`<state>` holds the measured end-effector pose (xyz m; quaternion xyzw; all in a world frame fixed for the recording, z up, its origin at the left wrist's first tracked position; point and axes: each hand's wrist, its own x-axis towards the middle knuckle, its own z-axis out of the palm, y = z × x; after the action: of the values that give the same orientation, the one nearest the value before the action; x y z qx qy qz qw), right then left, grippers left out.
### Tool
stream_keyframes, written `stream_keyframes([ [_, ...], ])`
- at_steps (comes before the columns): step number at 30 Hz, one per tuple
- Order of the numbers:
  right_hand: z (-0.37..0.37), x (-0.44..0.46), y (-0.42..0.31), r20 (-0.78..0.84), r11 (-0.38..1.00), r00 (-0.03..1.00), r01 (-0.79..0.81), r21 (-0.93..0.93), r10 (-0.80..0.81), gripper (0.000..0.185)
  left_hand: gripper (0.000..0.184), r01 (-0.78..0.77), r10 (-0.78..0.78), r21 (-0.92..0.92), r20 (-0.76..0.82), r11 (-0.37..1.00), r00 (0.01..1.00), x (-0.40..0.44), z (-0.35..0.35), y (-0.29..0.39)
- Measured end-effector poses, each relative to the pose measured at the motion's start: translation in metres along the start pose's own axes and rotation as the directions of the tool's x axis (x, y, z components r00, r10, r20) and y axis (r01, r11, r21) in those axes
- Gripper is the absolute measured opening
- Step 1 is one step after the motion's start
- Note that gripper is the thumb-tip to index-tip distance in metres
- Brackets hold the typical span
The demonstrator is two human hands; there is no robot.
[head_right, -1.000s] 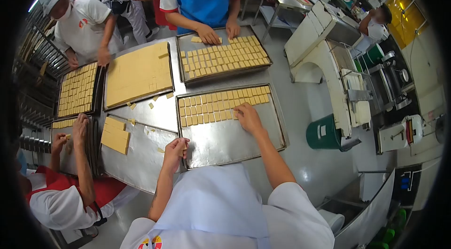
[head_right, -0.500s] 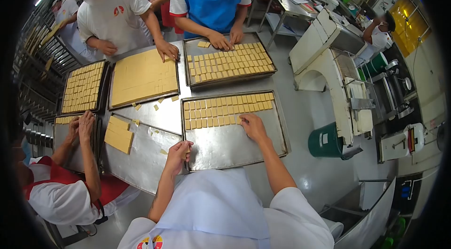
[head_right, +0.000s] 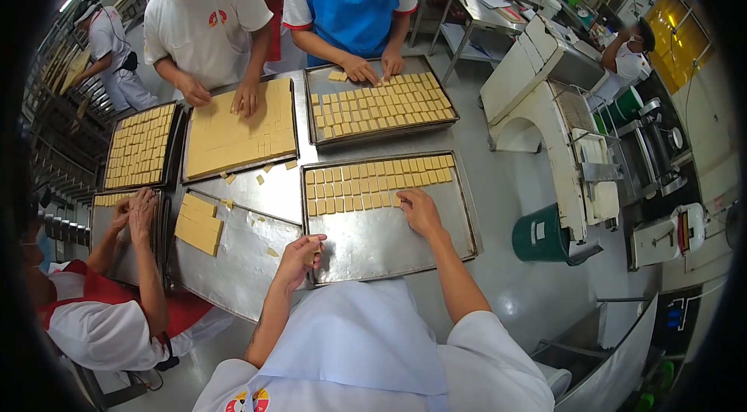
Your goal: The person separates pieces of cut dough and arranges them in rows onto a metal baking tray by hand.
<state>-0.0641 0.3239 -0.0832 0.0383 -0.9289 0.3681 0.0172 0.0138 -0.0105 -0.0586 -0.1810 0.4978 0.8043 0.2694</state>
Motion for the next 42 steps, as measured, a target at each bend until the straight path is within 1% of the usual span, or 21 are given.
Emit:
stream_keyframes([
  [2, 0.002, 0.0, 0.003, -0.029, 0.998, 0.999, 0.041, -0.044, -0.042, 0.02, 0.027, -0.003, 0.003, 0.007, 0.014, 1.0, 1.0, 0.001, -0.002, -0.003],
  [5, -0.008, 0.0, -0.025, -0.115, 0.996, 0.993, 0.012, 0.09, -0.001, 0.016, 0.029, 0.003, -0.003, 0.022, 0.007, 1.0, 1.0, 0.0, 0.0, 0.0],
  [8, -0.007, 0.005, -0.039, -0.132, 0.975, 0.985, -0.081, 0.209, 0.11, 0.015, 0.029, 0.004, -0.004, 0.017, 0.0, 1.0, 1.0, 0.002, 0.001, -0.001],
  [11, -0.004, 0.008, -0.054, -0.107, 0.918, 0.983, -0.096, 0.385, 0.148, 0.016, 0.03, 0.014, -0.014, 0.011, 0.0, 1.0, 1.0, 0.003, 0.001, -0.003],
  [14, 0.003, 0.008, -0.075, -0.191, 0.853, 0.978, 0.033, 0.52, 0.079, 0.016, 0.034, 0.023, -0.023, 0.025, 0.009, 0.999, 1.0, 0.005, 0.003, -0.004],
  [17, 0.008, -0.003, -0.086, 0.008, 0.827, 0.997, -0.064, 0.558, 0.072, 0.02, 0.048, -0.025, 0.023, 0.111, 0.022, 0.993, 0.999, 0.005, 0.007, -0.007],
  [20, 0.01, -0.022, -0.116, 0.244, 0.888, 0.969, -0.092, 0.45, -0.023, 0.024, 0.065, -0.218, 0.218, 0.351, 0.04, 0.911, 0.975, 0.011, 0.014, -0.015],
  [21, 0.017, -0.029, -0.117, 0.265, 0.889, 0.962, -0.063, 0.454, -0.068, 0.024, 0.075, -0.24, 0.234, 0.423, 0.066, 0.874, 0.97, 0.011, 0.017, -0.013],
  [23, 0.028, -0.038, -0.114, 0.31, 0.884, 0.939, -0.016, 0.468, -0.147, 0.026, 0.075, -0.314, 0.299, 0.566, 0.122, 0.762, 0.946, 0.016, 0.023, -0.012],
  [24, 0.032, -0.04, -0.111, 0.359, 0.91, 0.927, -0.053, 0.412, -0.109, 0.023, 0.075, -0.315, 0.29, 0.589, 0.139, 0.744, 0.947, 0.014, 0.031, -0.009],
  [25, 0.032, -0.044, -0.108, 0.365, 0.874, 0.93, -0.141, 0.465, -0.044, 0.021, 0.074, -0.32, 0.287, 0.611, 0.156, 0.724, 0.945, 0.01, 0.038, -0.003],
  [27, 0.03, -0.042, -0.103, 0.372, 0.777, 0.926, -0.281, 0.563, 0.065, 0.016, 0.069, -0.28, 0.27, 0.613, 0.111, 0.739, 0.956, 0.01, 0.041, -0.007],
  [29, 0.031, -0.034, -0.069, 0.27, 0.633, 0.943, -0.331, 0.699, 0.195, 0.017, 0.066, -0.255, 0.261, 0.585, 0.075, 0.77, 0.962, 0.013, 0.041, -0.011],
  [30, 0.028, -0.028, -0.048, 0.222, 0.553, 0.939, -0.336, 0.762, 0.264, 0.018, 0.059, -0.234, 0.256, 0.578, 0.046, 0.781, 0.966, 0.011, 0.041, -0.011],
  [32, 0.008, -0.013, -0.012, 0.024, 0.72, 0.92, -0.321, 0.615, 0.39, 0.019, 0.056, -0.185, 0.207, 0.517, 0.016, 0.836, 0.978, 0.01, 0.036, -0.013],
  [33, -0.001, -0.008, 0.003, -0.031, 0.796, 0.926, -0.305, 0.524, 0.375, 0.018, 0.054, -0.161, 0.182, 0.484, 0.003, 0.86, 0.983, 0.009, 0.032, -0.014],
  [34, -0.01, -0.003, 0.014, -0.084, 0.859, 0.932, -0.287, 0.424, 0.353, 0.018, 0.048, -0.184, 0.206, 0.485, 0.007, 0.855, 0.978, 0.01, 0.025, -0.018],
  [35, -0.014, 0.0, 0.023, -0.135, 0.91, 0.936, -0.27, 0.316, 0.324, 0.018, 0.046, -0.175, 0.2, 0.495, 0.001, 0.851, 0.98, 0.01, 0.018, -0.021],
  [38, -0.009, 0.005, 0.039, -0.028, 0.979, 0.986, -0.158, 0.125, 0.162, 0.02, 0.04, -0.139, 0.177, 0.501, -0.028, 0.854, 0.984, 0.006, 0.013, -0.02],
  [41, -0.002, 0.007, 0.038, -0.11, 0.997, 0.994, -0.018, -0.077, 0.009, 0.025, 0.039, -0.126, 0.158, 0.462, -0.032, 0.878, 0.987, 0.006, 0.008, -0.02],
  [42, -0.002, 0.007, 0.034, -0.099, 0.996, 0.994, -0.055, -0.073, 0.048, 0.025, 0.038, -0.122, 0.155, 0.456, -0.036, 0.881, 0.987, 0.005, 0.008, -0.019],
])
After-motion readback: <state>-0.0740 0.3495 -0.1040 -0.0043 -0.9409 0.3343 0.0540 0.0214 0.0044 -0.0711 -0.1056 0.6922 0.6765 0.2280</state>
